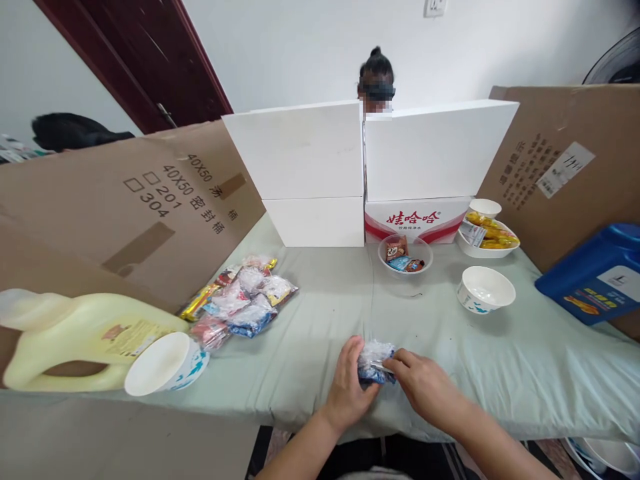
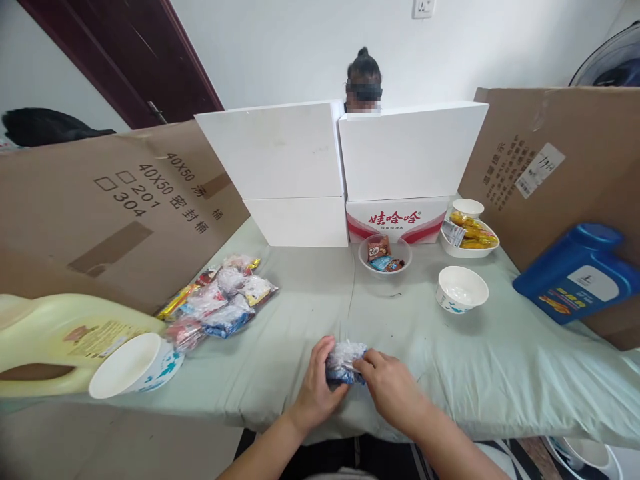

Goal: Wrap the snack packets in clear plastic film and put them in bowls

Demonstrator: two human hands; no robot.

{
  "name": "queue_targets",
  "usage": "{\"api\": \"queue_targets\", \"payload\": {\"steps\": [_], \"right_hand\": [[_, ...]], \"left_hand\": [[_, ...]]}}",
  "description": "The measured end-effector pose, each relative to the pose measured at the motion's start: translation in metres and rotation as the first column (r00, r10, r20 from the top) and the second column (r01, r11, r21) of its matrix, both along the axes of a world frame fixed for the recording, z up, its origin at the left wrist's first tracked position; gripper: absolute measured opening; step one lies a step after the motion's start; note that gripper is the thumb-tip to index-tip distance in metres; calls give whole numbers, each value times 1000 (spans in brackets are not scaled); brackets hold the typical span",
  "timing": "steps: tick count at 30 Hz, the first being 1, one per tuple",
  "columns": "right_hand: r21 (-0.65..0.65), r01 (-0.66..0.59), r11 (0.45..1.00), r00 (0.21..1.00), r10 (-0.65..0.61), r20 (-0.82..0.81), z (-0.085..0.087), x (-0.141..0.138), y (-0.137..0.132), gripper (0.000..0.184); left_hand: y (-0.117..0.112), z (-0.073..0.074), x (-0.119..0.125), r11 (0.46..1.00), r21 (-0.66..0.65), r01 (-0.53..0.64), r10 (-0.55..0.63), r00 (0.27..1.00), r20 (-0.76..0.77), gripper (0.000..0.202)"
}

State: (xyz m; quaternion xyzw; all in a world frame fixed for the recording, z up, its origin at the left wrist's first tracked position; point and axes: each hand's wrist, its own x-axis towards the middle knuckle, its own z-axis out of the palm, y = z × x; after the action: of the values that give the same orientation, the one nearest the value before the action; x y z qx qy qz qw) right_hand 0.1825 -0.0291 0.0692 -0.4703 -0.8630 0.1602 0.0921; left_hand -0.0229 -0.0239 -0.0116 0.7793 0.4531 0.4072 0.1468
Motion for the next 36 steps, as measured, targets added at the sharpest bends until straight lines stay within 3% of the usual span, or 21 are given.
{"api": "queue_targets", "payload": {"steps": [2,4,8,10,12,14,16,19,20,23,25,28,31,33,34,36], "right_hand": [[-27,11,1000,998,-9,59,0,15,1,44],[-40,102,994,989,-97,113,-4,45,2,45],[43,363,931,909,-364,201,-24,115,0,40],[155,449,880,862,-472,184,-34,134,-2,36],[262,487,833,854,-517,58,-37,131,-3,31],[301,492,817,870,-473,-139,-34,110,-4,30],[271,446,853,884,-372,-284,-25,80,-4,32],[157,286,945,925,-230,-304,-14,39,-5,52],[103,228,968,940,-192,-280,-13,31,-5,54],[-17,171,985,956,-170,-239,-17,26,-6,32],[-9,222,975,938,-216,-272,-23,34,-5,26],[76,323,943,894,-277,-353,-34,51,-6,28],[179,443,878,844,-342,-413,-38,61,-8,42],[236,522,820,800,-374,-468,-32,61,-10,45],[257,535,805,788,-366,-494,-26,58,-11,43],[296,497,816,797,-294,-528,-11,49,-12,36]], "left_hand": [[0,-1,-2,999,-26,-28,27,999,-36,79],[1,0,-1,998,-46,-33,32,999,-33,73],[6,11,3,995,-92,27,-23,999,45,30],[8,19,5,986,-126,104,-99,994,47,20],[11,28,8,971,-150,187,-186,982,20,26],[13,35,13,960,-167,225,-231,973,-18,31],[16,41,17,956,-180,230,-242,969,-45,26],[19,45,19,953,-200,230,-229,973,27,16],[20,45,16,954,-213,211,-196,976,90,16],[21,40,-3,945,-316,86,23,945,326,15],[21,32,-22,901,-433,5,209,871,445,18],[19,19,-52,830,-547,-106,426,753,501,25],[13,16,-66,846,-420,-329,509,734,449,22],[8,24,-63,904,-194,-380,426,834,351,14],[7,30,-59,942,-80,-327,336,902,271,13],[6,44,-44,992,60,-108,103,992,72,19]]}}
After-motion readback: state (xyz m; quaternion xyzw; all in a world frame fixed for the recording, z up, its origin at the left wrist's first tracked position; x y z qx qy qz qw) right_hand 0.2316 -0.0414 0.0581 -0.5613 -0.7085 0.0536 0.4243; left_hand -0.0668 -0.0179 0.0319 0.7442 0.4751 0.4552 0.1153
